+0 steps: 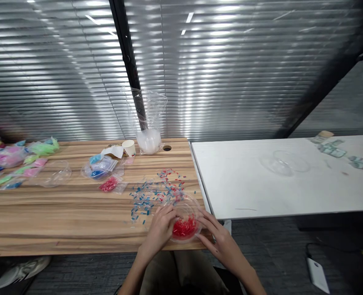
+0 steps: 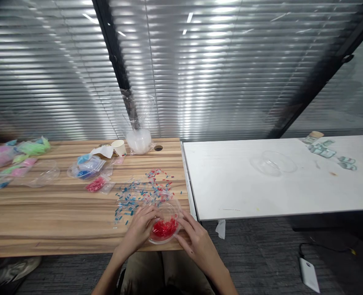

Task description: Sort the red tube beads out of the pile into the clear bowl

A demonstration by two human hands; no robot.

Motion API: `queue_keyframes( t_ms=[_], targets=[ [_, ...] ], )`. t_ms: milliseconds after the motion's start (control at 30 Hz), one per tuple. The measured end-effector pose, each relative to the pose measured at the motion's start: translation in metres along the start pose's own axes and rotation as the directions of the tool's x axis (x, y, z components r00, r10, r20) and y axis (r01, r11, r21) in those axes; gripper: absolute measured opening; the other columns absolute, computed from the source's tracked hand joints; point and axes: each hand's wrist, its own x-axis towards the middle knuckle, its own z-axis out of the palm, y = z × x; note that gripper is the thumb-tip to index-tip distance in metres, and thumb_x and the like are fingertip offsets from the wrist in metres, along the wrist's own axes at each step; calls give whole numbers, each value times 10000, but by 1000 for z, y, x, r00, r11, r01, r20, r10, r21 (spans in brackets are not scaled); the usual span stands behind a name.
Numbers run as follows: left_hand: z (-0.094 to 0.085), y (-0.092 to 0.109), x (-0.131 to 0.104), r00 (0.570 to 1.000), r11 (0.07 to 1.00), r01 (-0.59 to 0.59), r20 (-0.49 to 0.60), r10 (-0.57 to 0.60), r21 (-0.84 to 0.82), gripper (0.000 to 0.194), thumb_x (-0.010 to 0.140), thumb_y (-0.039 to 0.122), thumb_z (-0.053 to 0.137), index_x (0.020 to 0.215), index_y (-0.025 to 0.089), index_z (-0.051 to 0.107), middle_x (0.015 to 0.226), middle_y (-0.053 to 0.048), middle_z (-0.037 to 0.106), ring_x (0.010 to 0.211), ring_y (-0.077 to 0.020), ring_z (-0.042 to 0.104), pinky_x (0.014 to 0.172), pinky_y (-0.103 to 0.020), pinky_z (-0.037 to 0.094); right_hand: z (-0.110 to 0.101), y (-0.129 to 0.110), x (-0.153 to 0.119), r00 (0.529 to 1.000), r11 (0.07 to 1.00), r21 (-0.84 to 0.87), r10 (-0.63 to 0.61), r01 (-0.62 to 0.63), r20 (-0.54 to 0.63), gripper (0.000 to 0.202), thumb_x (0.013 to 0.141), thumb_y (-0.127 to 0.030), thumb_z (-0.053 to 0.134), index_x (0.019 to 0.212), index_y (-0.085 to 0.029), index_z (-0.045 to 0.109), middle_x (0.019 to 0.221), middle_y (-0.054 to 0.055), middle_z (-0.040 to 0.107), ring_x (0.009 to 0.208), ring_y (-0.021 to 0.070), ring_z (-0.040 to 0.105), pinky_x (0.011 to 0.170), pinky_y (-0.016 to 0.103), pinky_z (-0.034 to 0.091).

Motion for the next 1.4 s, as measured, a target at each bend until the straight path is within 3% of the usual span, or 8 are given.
queue_keyframes(
  t_ms=[533,1400],
  targets=[
    [0,0,1,1000,1000,4,-2,-4,-6,304,832,55,406,860,209,666,889,-48,672,901,-207,575,844,-355,393,2,2,-1,1000,1000,8,14,-14,-6,377,891,-237,504,1268,-243,497,1351,115,508,1188,225,548,956,359,499],
    [0,1,1,1000,1000,15,10,-15,-8,254,855,74,443,868,197,664,900,-47,679,880,-207,579,807,-345,388,2,2,0,1000,1000,9,2,-2,6,378,900,-238,498,1277,-230,483,1353,124,505,1213,230,526,970,378,488]
  ],
)
